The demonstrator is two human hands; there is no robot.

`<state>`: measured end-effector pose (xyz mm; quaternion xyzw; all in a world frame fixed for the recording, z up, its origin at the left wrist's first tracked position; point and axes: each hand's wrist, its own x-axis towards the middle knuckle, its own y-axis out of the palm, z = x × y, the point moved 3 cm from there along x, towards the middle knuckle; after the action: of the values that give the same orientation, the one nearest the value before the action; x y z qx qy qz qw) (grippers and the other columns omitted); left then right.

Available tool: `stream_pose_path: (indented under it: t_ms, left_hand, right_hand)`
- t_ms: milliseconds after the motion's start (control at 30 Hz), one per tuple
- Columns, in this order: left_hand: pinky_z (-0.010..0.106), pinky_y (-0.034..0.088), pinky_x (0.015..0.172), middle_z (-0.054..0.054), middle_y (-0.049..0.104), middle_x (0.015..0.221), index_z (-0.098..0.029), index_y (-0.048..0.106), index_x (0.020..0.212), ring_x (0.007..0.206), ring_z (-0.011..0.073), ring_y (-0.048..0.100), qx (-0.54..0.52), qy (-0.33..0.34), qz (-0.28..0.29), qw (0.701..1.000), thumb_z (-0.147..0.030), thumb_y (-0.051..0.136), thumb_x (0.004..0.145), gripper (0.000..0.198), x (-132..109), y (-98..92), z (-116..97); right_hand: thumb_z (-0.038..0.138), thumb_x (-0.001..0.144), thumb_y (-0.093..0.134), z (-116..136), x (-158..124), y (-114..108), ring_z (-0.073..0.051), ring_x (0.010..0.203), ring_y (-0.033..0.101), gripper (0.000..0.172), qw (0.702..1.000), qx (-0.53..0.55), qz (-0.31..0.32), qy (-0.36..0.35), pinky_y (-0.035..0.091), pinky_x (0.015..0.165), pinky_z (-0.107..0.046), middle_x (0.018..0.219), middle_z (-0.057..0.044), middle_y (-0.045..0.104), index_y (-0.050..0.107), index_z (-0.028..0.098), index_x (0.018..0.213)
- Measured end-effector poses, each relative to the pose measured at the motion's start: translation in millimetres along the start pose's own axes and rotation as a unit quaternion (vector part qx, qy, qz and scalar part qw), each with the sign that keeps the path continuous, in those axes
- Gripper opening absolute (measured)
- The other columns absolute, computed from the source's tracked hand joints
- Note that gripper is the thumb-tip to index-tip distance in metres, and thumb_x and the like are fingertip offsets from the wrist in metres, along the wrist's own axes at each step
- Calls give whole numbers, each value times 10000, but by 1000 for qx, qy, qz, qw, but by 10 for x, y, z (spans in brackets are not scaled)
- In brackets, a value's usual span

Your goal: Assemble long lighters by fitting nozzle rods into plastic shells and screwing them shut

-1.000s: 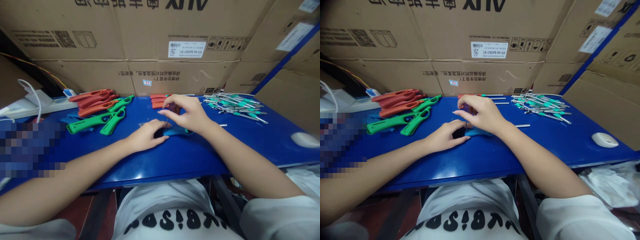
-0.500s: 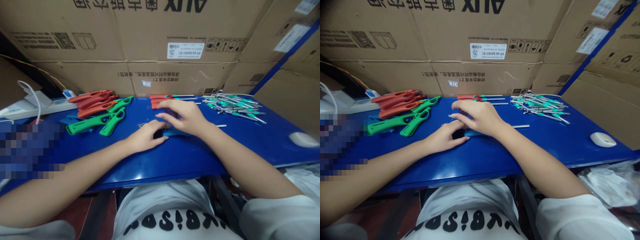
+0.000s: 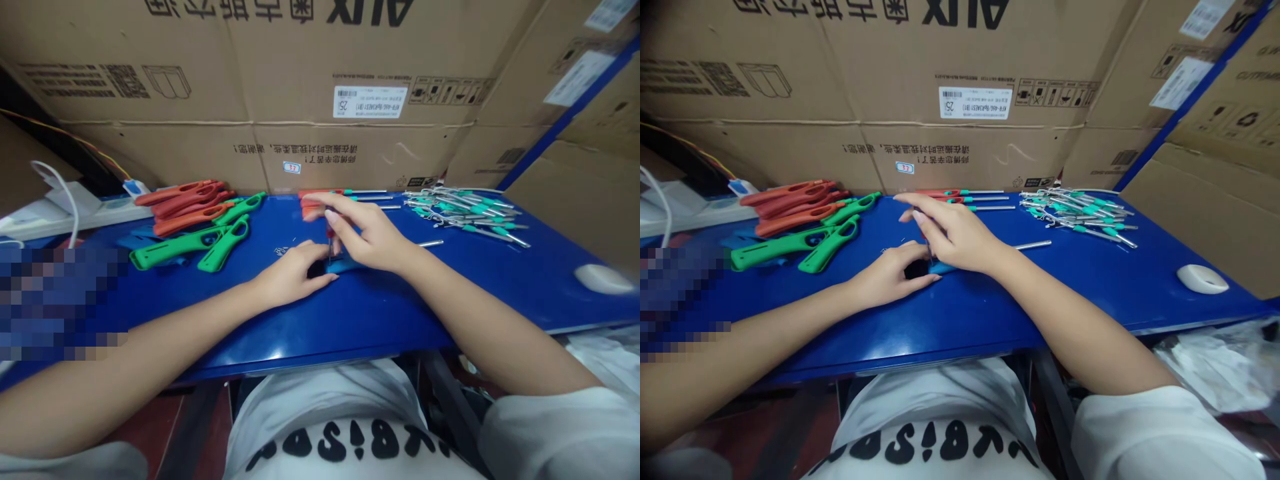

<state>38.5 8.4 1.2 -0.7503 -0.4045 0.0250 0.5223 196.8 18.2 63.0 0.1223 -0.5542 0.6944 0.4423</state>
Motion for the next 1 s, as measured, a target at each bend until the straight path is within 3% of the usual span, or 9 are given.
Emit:
stream_pose_path:
  t_ms: [100,233,300,400,500,633,733,867,1000]
  left_hand:
    - [351,531,885,66,717,1053,-177,636,1119,972,228,662,3,-4,0,1000,-275,689,912,235,-3,7,-8]
    - [352,524,887,76,711,1083,-177,635,1143,988,233,657,9,-5,1,1000,-272,681,915,251,-5,12,-27]
    - [348,524,873,69,712,1057,-179,636,1145,961,227,652,8,-2,1,1000,-266,680,915,250,-4,12,-37]
    - [340,525,850,56,709,1007,-177,643,1098,905,216,642,9,-4,0,1000,-267,684,912,211,-4,8,-43]
    - [351,527,871,63,705,1046,-183,644,1113,938,224,642,2,-5,-4,1000,-266,682,911,221,-6,4,-47]
    - [365,528,890,72,706,1089,-189,634,1169,979,235,641,-7,-7,-1,1000,-263,681,910,273,-6,12,-44]
    - [358,527,878,68,709,1071,-183,635,1162,956,228,640,-8,-5,-5,1000,-266,692,906,275,-3,18,-37]
    - [345,522,833,51,705,980,-175,648,1103,879,214,627,3,-11,-2,1000,-289,699,905,234,-5,21,-33]
    - [343,524,837,51,707,1002,-185,648,1169,889,212,632,-3,-17,-1,1000,-286,697,910,282,-8,18,-47]
  right_hand:
    - [341,1034,501,-28,5,-4,-96,639,631,274,1000,22,-17,14,484,654,-223,926,-32,740,660,157,1162]
    - [446,952,644,-12,-3,-37,-121,638,622,288,995,-86,-50,-2,451,646,-238,780,-21,717,685,165,909]
    - [404,1003,565,14,-9,-32,-133,710,660,270,996,-82,-34,-11,471,686,-243,910,-51,758,693,166,1012]
    - [266,1057,417,44,-8,-13,-107,724,677,306,1000,12,-2,-3,508,722,-240,1115,-72,758,637,166,1245]
    - [252,1029,491,50,7,-11,-90,635,648,257,999,48,-4,8,506,659,-220,962,-37,767,667,158,1191]
    - [315,967,631,62,16,-42,-115,672,653,178,997,-64,-35,-26,476,664,-227,848,-28,758,721,162,959]
    - [397,987,598,64,6,-56,-154,791,696,260,993,-114,-26,-33,488,718,-244,897,-50,774,734,176,1009]
    - [300,1059,402,35,0,-54,-113,719,689,361,1000,3,11,1,531,711,-245,1097,-57,762,639,197,1310]
    - [276,1021,498,-8,16,-65,-109,678,678,282,998,62,2,24,527,665,-225,917,-38,755,687,154,1190]
